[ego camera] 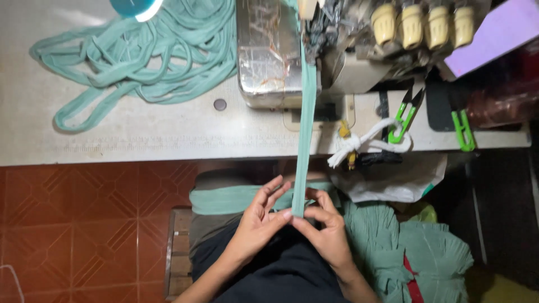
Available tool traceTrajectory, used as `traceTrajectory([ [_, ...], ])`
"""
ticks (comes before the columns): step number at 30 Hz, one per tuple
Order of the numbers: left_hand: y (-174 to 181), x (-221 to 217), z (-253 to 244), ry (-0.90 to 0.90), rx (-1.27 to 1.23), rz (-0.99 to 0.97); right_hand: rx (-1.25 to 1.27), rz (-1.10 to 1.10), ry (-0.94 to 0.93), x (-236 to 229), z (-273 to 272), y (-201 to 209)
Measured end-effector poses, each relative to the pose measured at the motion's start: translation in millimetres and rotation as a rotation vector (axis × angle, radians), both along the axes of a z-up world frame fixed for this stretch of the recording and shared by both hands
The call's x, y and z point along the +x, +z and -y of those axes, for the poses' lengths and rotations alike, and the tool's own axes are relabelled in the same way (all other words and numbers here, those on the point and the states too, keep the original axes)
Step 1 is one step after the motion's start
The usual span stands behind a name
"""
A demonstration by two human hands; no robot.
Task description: Sewing and finishing the edges of long fabric strips using an overlock sewing machine.
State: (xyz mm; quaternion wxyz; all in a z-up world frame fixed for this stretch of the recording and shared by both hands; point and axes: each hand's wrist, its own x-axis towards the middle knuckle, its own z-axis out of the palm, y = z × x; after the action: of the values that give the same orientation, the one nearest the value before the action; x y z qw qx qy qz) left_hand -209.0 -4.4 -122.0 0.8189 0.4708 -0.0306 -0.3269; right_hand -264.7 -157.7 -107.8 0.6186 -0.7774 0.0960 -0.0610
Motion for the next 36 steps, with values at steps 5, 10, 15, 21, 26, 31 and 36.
traceTrajectory([
  [5, 75, 64, -21, 0.028, 0.478, 0.933, -0.002, 0.152, 0.271, -1, 28, 42],
  [10, 90, 130, -6, 0.196, 0.757, 1.675, 0.050, 0.222, 0.383, -7, 40, 46],
  [15, 76, 172, 17, 0.139, 0.931, 1.956, -0.048, 0.059, 0.267, -12, 48, 16],
  [21, 81, 173, 17, 0.080, 0.995, 1.988, -0.168, 0.157, 0.251, 18, 42, 22],
  [26, 81, 173, 16, 0.062, 1.000, 1.967, -0.264, 0.197, 0.196, 48, 32, 41],
  [31, 83, 174, 17, 0.077, 1.001, 1.971, -0.298, 0.191, 0.109, 68, 29, 36],
  [36, 83, 175, 17, 0.066, 1.014, 1.972, -0.226, 0.194, 0.014, 89, 26, 42],
])
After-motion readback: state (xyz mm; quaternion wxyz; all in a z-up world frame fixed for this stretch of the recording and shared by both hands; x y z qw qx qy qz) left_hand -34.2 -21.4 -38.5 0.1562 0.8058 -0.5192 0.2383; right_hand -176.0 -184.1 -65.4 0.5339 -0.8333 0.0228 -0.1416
